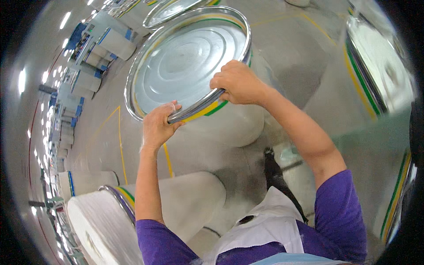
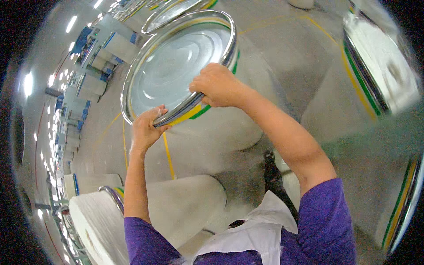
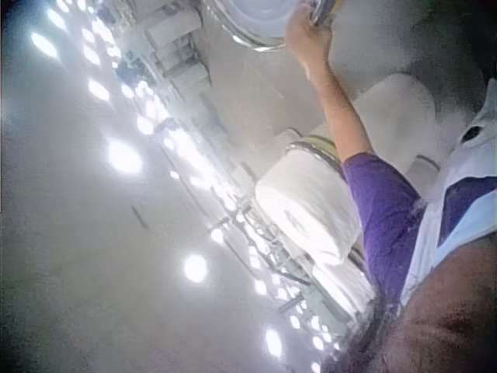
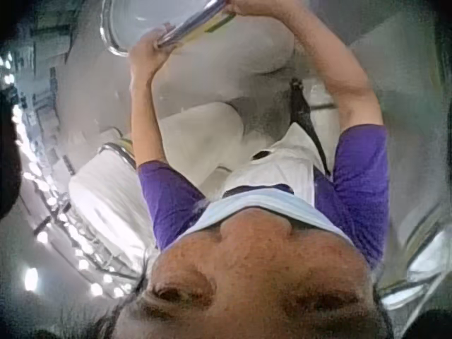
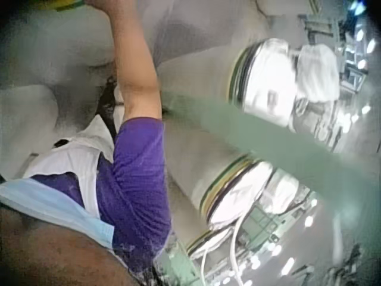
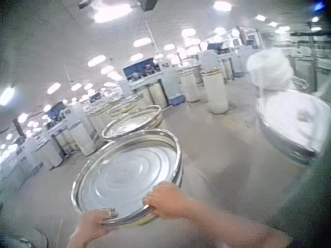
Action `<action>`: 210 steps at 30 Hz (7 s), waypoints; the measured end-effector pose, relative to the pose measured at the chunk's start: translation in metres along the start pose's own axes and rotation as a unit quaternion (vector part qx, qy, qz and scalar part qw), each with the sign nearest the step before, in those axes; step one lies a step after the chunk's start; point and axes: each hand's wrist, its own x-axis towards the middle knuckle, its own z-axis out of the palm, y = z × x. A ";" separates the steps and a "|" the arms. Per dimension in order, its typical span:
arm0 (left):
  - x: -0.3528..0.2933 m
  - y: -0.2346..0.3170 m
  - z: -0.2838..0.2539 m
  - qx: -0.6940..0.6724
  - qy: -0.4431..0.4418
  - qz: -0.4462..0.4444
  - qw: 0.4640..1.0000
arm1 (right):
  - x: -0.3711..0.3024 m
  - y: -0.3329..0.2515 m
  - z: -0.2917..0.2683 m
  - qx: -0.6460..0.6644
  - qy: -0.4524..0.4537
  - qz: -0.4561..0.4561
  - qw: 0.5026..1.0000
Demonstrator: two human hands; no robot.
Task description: The person moves large rolls of white textile roving between cylindrical containers, pulls strands from the rolls, and uses a thin wooden stick to guide and separate the fibers. The person also places metal lids on the containers and walks between workstations.
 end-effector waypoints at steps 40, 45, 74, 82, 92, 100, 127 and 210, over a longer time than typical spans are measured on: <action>0.573 -0.585 0.132 -0.045 0.099 -0.051 0.993 | 0.447 0.826 0.196 -0.316 -0.160 0.269 0.896; 0.623 -0.586 0.129 0.036 0.016 -0.098 0.994 | 0.434 0.841 0.194 -0.255 -0.208 0.232 0.915; 0.819 -0.783 0.186 0.084 0.060 -0.113 0.988 | 0.488 0.981 0.220 -0.274 -0.157 0.238 0.919; 0.828 -0.845 0.186 0.081 0.073 -0.141 0.984 | 0.495 0.986 0.231 -0.258 -0.143 0.211 0.932; 0.858 -0.872 0.237 0.102 0.145 -0.140 0.974 | 0.492 1.038 0.220 -0.196 -0.181 0.203 0.942; 0.971 -1.034 0.288 0.201 0.138 -0.213 0.946 | 0.455 1.040 0.204 -0.207 -0.236 0.221 0.923; 1.348 -0.707 0.460 0.000 0.041 -0.197 0.979 | 0.363 1.111 0.213 -0.027 -0.138 0.005 0.990; 2.638 0.010 1.102 0.036 -0.082 -0.432 0.898 | 0.496 3.203 -0.569 -0.366 0.071 0.208 0.904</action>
